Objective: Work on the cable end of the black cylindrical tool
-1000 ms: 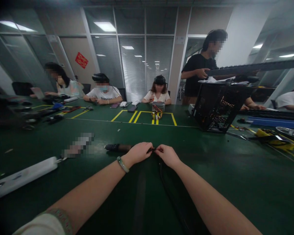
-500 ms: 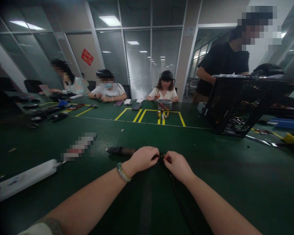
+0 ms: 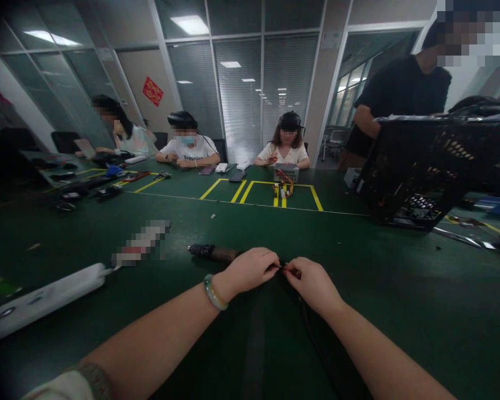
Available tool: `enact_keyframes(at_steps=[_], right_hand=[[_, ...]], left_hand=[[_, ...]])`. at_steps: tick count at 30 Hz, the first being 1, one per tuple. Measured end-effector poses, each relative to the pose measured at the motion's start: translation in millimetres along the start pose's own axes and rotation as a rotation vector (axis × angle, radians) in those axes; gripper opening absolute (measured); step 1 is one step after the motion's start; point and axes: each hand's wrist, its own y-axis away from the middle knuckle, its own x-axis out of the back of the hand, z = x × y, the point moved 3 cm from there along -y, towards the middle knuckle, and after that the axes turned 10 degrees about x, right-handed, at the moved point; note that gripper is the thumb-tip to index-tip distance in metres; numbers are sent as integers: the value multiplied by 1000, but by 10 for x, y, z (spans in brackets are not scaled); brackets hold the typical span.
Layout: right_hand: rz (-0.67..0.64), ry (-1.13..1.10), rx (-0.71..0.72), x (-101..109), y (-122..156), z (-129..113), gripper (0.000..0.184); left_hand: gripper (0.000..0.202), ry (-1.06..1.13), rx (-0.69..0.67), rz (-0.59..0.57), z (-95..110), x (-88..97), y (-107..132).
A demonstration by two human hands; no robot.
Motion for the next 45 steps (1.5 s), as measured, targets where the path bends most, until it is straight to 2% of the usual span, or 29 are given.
enact_keyframes(at_steps=[7, 15, 24, 31, 38, 45], right_hand=[[-20, -31, 2, 15, -21, -24, 12], [-54, -29, -24, -7, -36, 29, 12], [-150, 159, -51, 41, -70, -38, 14], [-210, 50, -200, -37, -52, 75, 17], [-204, -1, -224, -66, -41, 131, 21], [-181, -43, -240, -45, -51, 83, 21]], left_hand=[[7, 10, -17, -2, 8, 20, -8], [10, 12, 24, -7, 12, 48, -29], [10, 45, 72, -7, 1, 83, -49], [11, 53, 87, -31, -20, 85, -68], [10, 82, 95, -19, -28, 83, -71], [10, 77, 89, -21, -28, 76, -73]])
